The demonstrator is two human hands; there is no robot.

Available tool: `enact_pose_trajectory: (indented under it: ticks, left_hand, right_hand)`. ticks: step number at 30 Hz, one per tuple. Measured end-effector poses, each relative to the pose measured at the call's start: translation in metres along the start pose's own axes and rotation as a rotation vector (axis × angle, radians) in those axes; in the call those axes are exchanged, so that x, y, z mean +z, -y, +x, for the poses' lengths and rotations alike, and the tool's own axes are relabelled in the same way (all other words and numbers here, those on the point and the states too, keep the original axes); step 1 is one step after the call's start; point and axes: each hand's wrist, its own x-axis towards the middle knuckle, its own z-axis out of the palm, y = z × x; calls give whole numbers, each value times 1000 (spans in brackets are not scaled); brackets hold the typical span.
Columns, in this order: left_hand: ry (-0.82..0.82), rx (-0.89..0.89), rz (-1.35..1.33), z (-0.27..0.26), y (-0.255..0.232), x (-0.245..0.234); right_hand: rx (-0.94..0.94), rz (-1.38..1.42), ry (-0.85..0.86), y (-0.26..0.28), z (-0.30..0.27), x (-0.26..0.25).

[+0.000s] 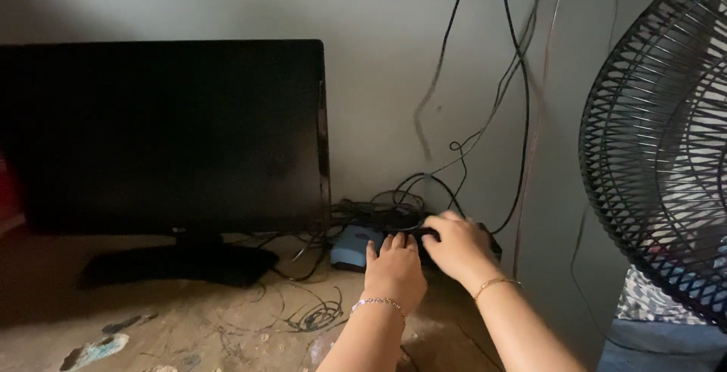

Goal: Connecting and arranging cables for a television monitor and a digital TV receiver.

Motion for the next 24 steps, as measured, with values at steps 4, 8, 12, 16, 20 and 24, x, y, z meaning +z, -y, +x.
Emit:
enact_pose_trajectory:
  ticks: [4,8,12,16,20,24]
  left_hand:
    - [53,0,18,1,-1,-4]
    - [49,-9,26,3,0,3]
    - [40,-9,39,-1,-1,-2]
    - [49,0,40,0,-2,-2]
    - [39,2,41,5,3,8]
    - [10,9,38,5,4,12]
  right_hand:
    - [-179,61,-4,-2,0,-4]
    - [88,-78,-5,-7,-7,-24]
    - [117,-69,-8,-4,-1,-8]
    - [-165,50,-30,-1,3,5]
    - [-100,160,-96,-26,18,26]
    - [-29,99,-239,-36,25,28]
